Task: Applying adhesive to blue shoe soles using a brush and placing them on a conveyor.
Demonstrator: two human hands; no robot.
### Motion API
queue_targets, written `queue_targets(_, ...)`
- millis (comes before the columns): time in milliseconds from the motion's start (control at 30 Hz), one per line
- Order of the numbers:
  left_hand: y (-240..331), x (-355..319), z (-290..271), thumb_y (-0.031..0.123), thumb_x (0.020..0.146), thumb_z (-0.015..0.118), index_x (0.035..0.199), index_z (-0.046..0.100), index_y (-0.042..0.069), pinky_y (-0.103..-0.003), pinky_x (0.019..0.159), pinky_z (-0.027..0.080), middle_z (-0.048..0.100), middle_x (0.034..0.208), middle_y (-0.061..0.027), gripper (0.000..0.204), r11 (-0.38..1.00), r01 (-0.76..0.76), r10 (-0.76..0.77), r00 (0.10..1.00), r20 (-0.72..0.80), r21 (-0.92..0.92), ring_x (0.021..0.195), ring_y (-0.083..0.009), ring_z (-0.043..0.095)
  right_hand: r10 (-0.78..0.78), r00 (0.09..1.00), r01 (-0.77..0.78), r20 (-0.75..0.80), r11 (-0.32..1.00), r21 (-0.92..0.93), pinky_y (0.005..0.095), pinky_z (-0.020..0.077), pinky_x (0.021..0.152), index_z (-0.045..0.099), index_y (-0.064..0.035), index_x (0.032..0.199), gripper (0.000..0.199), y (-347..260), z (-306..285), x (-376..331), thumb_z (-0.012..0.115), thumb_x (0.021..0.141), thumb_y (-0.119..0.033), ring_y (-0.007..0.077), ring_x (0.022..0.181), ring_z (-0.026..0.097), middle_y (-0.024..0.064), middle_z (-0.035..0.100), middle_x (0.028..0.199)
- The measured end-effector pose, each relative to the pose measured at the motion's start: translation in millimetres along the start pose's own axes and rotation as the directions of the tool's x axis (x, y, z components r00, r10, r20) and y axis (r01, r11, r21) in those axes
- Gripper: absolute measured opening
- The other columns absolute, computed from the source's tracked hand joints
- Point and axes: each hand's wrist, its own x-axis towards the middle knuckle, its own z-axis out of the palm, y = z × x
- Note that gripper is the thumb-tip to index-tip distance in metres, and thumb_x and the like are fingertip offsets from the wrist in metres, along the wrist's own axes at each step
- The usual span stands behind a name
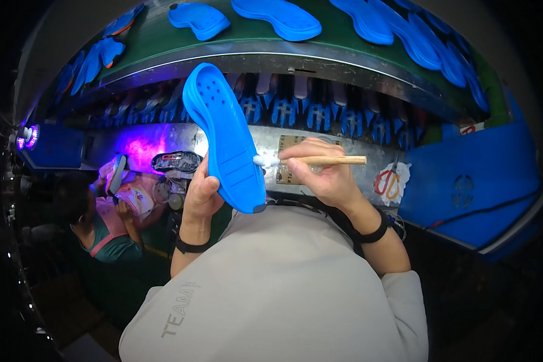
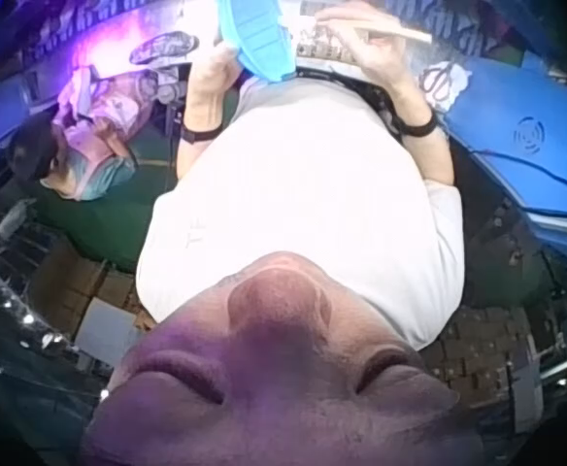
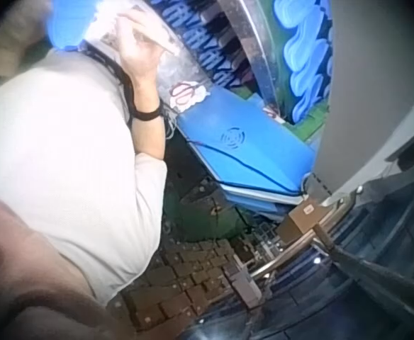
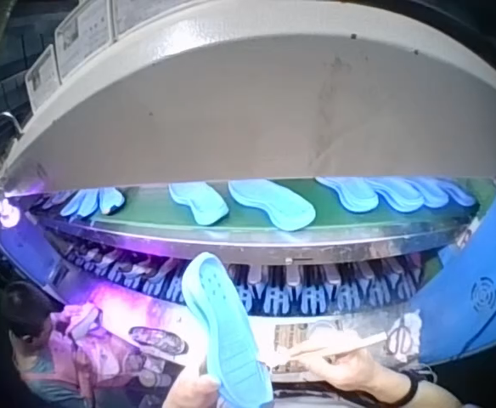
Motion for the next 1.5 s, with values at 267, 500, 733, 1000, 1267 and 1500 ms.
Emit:
queue_targets(267,4.6,-0.4,-7.5,0.045,0.076,0.085,0.155,0.023,-0.001,-0.041,0.111,0.042,0.049,0.143,-0.0145,0.110,0.999,-0.054,0.054,0.998,-0.019,0.007,0.132,-0.0243,0.050,-0.036,0.999,0.036,0.000,0.998,-0.061,0.0330,0.0459,0.064,0.074,-0.0006,0.091,0.012,-3.4,9.6,-2.4,0.067,0.081,-0.003,0.0196,0.068,0.057,0.0087,0.072,0.078)
queue_targets(500,14.8,0.5,-13.1,0.044,0.075,0.085,0.155,0.022,-0.001,-0.042,0.111,0.043,0.048,0.143,-0.0156,0.112,0.999,-0.043,0.043,0.999,0.004,0.018,0.132,-0.0263,0.051,-0.081,0.996,0.080,0.044,0.997,0.011,0.0329,0.0458,0.063,0.074,-0.0010,0.088,0.011,-8.7,10.6,-0.9,0.065,0.081,-0.002,0.0192,0.068,0.057,0.0080,0.072,0.078)
queue_targets(733,6.0,2.0,-24.9,0.043,0.075,0.085,0.156,0.021,-0.001,-0.042,0.111,0.042,0.047,0.144,-0.0155,0.111,0.997,-0.077,0.078,0.996,0.033,-0.017,0.134,-0.0264,0.050,-0.031,1.000,0.031,0.002,0.999,0.029,0.0326,0.0457,0.063,0.075,-0.0002,0.092,0.014,-10.8,13.2,-2.2,0.066,0.082,-0.002,0.0186,0.067,0.057,0.0082,0.072,0.079)
queue_targets(1000,15.4,-0.5,-16.2,0.065,0.083,0.063,0.152,0.029,-0.003,-0.046,0.087,0.058,0.050,0.136,-0.0300,0.103,0.929,-0.110,0.138,0.989,0.054,-0.354,0.109,-0.0400,0.064,-0.003,1.000,0.011,-0.024,0.946,0.325,0.0312,0.0465,0.065,0.074,0.0034,0.095,0.017,-11.6,13.2,-11.1,0.065,0.084,-0.006,0.0169,0.068,0.059,0.0105,0.070,0.077)
queue_targets(1267,1.9,-4.4,-47.7,0.055,0.090,0.062,0.151,0.035,0.006,-0.042,0.080,0.060,0.047,0.132,-0.0360,0.083,0.430,0.211,0.226,0.916,0.331,-0.878,0.095,-0.0430,0.066,0.175,0.971,-0.077,-0.161,0.872,0.483,0.0252,0.0498,0.074,0.071,0.0061,0.105,0.025,18.5,8.6,-28.3,0.060,0.094,-0.014,0.0126,0.079,0.064,0.0101,0.067,0.091)
queue_targets(1500,7.8,-10.3,-50.9,0.055,0.090,0.062,0.153,0.033,0.005,-0.046,0.077,0.060,0.046,0.133,-0.0373,0.085,0.469,0.219,0.169,0.929,0.330,-0.856,0.091,-0.0426,0.067,0.243,0.954,-0.152,-0.178,0.898,0.414,0.0253,0.0502,0.075,0.070,0.0054,0.106,0.024,23.7,9.1,-27.6,0.060,0.097,-0.015,0.0127,0.081,0.064,0.0098,0.068,0.093)
